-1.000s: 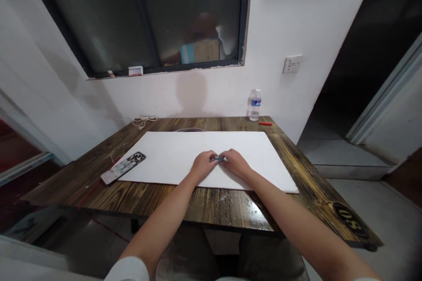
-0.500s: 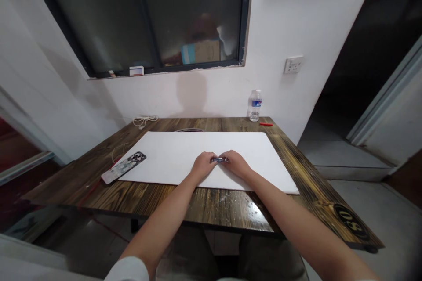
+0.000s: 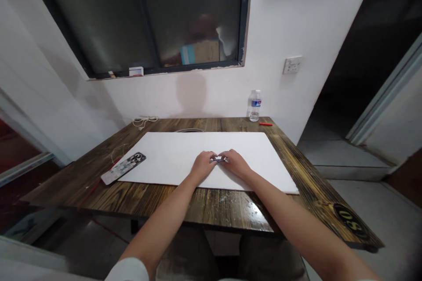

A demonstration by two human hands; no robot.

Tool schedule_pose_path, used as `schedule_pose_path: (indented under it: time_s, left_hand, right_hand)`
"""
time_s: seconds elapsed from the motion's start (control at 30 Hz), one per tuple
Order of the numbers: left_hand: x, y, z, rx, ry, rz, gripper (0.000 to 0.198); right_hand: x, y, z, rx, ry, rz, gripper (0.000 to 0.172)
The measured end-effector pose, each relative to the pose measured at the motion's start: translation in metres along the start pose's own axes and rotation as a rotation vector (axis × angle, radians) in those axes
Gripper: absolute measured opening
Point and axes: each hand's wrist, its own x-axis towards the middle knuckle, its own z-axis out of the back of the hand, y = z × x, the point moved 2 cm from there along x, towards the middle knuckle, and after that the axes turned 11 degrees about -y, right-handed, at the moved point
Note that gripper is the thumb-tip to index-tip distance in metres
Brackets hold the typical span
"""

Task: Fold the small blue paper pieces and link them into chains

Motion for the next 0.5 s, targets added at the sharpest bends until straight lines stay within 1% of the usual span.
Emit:
schedule_pose_path:
  time_s: [0.07, 0.2, 0.33, 0.4, 0.5]
  left_hand:
    - [0.0004, -0.001, 0.0006, -0.007, -0.011, -0.01, 0.017]
    - [0.0009, -0.0016, 0.0015, -0.009, -0.037, -0.031, 0.017]
    - [0.0005, 0.0007, 0.0, 0.013, 0.02, 0.015, 0.023]
    - [0.0003, 0.0002, 0.0001, 0.011, 0.047, 0.025, 0.021]
    - [0.0002, -0.0023, 0.0017, -0.001, 0.025, 0.004, 0.019]
  right_hand:
    - [0.0002, 0.0012, 0.0015, -0.002, -0.009, -0.016, 0.027]
    - [0.0, 0.002, 0.0045, 0.025, -0.076, -0.056, 0.028]
    - [-0.0005, 0.0, 0.0024, 0.022, -0.04, -0.092, 0.031]
    - [-0.0005, 0.0, 0.0016, 0.02, -0.02, -0.094, 0.031]
    - [-0.0001, 0.0019, 0.003, 0.034, -0.044, -0.065, 0.03]
